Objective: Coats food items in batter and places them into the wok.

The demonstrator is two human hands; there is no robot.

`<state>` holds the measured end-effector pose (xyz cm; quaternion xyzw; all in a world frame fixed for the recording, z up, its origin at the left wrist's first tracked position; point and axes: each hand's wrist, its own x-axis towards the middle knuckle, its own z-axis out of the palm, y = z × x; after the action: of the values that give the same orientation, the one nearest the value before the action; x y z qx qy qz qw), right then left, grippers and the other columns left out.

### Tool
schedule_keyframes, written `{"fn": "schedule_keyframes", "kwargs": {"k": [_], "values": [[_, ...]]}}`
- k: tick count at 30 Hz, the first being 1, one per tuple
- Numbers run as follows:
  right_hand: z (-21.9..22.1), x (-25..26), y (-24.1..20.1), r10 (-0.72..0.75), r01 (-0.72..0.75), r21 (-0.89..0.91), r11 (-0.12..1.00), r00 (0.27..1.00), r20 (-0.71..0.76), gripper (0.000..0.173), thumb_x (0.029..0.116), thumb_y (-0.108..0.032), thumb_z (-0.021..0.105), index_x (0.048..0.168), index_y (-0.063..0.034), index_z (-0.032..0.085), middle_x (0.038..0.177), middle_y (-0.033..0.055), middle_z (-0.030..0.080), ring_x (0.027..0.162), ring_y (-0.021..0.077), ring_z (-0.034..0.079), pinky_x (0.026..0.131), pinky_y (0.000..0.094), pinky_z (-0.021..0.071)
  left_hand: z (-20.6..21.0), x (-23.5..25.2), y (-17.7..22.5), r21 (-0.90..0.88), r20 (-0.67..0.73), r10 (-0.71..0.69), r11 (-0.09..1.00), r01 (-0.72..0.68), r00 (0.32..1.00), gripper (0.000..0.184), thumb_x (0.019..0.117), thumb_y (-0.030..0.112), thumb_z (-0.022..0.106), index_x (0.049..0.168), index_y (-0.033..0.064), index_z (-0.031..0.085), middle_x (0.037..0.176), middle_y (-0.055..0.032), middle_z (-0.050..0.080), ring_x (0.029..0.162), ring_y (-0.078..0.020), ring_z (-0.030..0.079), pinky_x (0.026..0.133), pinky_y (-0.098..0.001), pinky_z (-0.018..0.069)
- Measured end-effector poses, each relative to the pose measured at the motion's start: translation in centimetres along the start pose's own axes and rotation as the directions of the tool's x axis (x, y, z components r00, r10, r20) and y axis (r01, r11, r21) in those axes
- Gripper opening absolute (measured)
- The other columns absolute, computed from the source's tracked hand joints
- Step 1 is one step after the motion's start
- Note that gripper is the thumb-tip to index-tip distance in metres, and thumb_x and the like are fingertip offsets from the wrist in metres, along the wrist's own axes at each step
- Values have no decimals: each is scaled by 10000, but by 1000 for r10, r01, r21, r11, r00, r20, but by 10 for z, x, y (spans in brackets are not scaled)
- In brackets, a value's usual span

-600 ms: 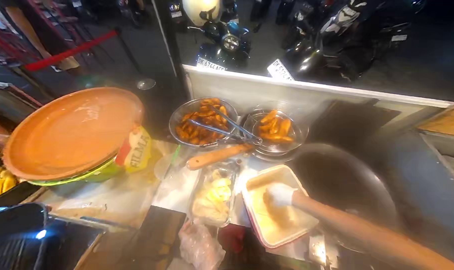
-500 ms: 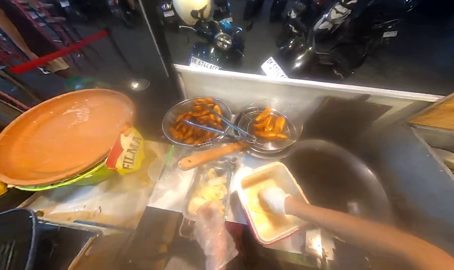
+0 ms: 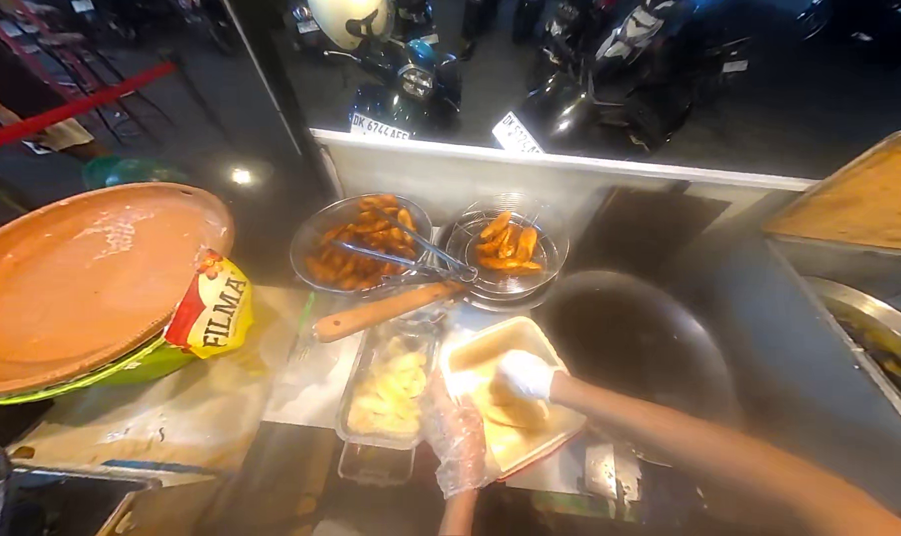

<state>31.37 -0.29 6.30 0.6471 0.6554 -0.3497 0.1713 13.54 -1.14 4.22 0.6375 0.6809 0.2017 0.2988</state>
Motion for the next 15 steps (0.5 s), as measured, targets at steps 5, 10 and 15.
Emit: {"fn": "schedule_keyframes", "kwargs": {"k": [5,10,15], "values": [[20,34,-8,162,-162,-30,986,987,6,348,968,-113,638,1296,5,622,1283,277,644,1220,481,608,986,694,482,-4,1,7,13,7,-10,1000,9,1000,585,942,189,656,1500,107,504,1368,-175,633,1263,-338,609,1069,-531,473],[8,17,-1,112,-112,9,994,994,0,304,960,-129,647,1217,32,659,1254,277,649,1196,467,618,946,681,506,-3,-1,7,-1,18,-23,1000,23,1000,582,949,199,666,1501,114,500,1357,-170,642,1256,-339,615,1064,-546,473],[-11,-7,-10,78,-80,-23,997,994,-74,251,1023,-116,539,1193,16,670,1219,253,665,1167,445,636,921,650,520,-4,-2,7,-14,28,-40,999,41,999,592,955,185,664,1516,143,483,1386,-157,625,1268,-341,607,1057,-557,475]]}}
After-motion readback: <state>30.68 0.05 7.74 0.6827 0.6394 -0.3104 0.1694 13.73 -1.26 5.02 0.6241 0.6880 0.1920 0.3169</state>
